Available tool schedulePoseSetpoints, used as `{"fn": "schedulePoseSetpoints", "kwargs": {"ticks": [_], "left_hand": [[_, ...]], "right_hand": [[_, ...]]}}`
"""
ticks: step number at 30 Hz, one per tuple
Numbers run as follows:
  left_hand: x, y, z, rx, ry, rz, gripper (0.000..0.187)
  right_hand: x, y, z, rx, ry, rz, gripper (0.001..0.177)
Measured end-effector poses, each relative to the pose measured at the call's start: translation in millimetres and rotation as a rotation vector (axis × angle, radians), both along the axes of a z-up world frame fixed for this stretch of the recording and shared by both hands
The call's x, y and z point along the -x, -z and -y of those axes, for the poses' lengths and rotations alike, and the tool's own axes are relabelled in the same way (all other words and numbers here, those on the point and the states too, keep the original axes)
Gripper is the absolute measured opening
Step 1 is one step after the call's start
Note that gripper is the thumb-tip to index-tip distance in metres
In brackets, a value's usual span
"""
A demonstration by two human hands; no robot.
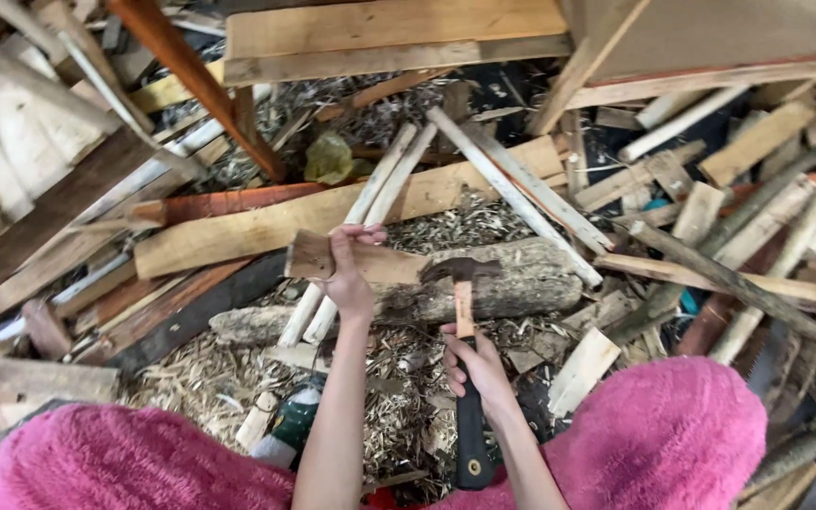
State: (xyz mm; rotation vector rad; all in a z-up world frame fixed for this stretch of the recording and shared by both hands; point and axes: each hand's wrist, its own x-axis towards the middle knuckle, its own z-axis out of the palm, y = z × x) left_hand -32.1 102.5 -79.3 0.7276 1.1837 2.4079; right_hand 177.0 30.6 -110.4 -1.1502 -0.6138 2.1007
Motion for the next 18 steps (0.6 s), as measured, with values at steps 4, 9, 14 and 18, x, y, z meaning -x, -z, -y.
{"fn": "schedulePoseSetpoints", "kwargs": {"ticks": [4, 9, 14, 18], "left_hand": [[3, 5, -3, -0.024, -0.045, -0.081, 0.040], [-9, -13, 9, -0.044, -0.242, -0.043, 0.039], [-31, -30, 5, -0.017, -0.236, 0.012, 0.041], [-51, -2, 9, 0.223, 0.027, 0.158, 0.051]], "right_hand": [[0, 7, 3, 0.007, 0.014, -0.033, 0.026], [-4, -10, -1, 0.016, -0.006, -0.149, 0.028], [-26, 42, -19, 0.002, -0.001, -0.279, 0.033], [-39, 29, -22, 0.004, 0.047, -0.334, 0.034]]}}
